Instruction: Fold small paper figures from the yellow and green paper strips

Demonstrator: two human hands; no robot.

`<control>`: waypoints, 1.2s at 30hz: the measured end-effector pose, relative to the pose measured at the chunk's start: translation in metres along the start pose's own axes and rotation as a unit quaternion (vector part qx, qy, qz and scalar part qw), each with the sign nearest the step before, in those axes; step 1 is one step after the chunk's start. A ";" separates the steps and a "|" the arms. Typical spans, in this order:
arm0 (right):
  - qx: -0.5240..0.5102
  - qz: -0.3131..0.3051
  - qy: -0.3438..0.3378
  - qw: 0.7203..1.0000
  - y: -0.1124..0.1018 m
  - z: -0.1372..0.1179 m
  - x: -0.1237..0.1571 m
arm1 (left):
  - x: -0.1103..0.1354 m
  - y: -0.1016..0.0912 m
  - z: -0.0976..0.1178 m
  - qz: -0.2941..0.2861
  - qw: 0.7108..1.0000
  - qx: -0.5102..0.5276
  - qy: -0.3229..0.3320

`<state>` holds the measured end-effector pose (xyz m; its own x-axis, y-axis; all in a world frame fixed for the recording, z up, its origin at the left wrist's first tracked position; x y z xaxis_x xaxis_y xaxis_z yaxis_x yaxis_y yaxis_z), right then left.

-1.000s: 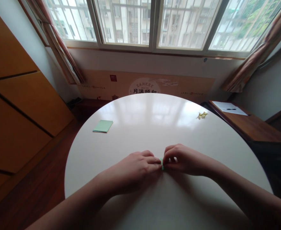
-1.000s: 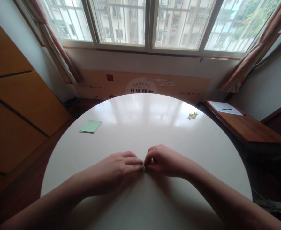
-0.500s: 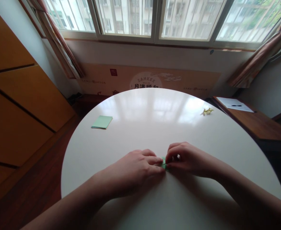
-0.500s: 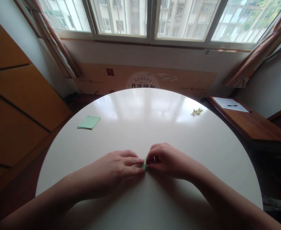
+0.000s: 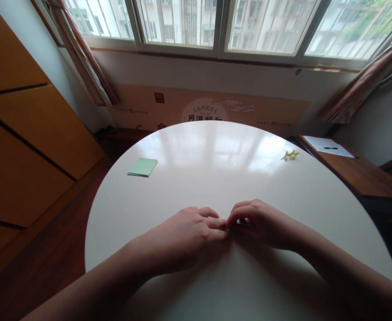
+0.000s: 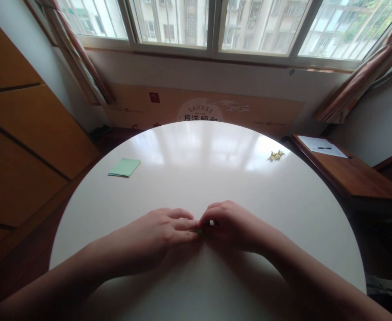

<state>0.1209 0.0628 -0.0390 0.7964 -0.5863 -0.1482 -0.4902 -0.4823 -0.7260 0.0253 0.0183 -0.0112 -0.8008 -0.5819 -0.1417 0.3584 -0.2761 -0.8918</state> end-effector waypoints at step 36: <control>-0.050 0.024 0.101 0.993 -0.006 0.014 0.006 | -0.001 0.006 -0.002 -0.020 0.999 -0.045 -0.006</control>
<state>0.1336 0.0711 -0.0446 0.6889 -0.7240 -0.0371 -0.5675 -0.5068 -0.6489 0.0277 0.0189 -0.0175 -0.8075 -0.5812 -0.1005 0.2812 -0.2297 -0.9317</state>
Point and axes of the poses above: each hand's wrist, its own x-axis away from the middle knuckle, its own y-axis out of the palm, z = x × y, the point moved 9 cm from there along -x, towards the middle knuckle, and after that the axes turned 6 degrees about -y, right-handed, at the moved point
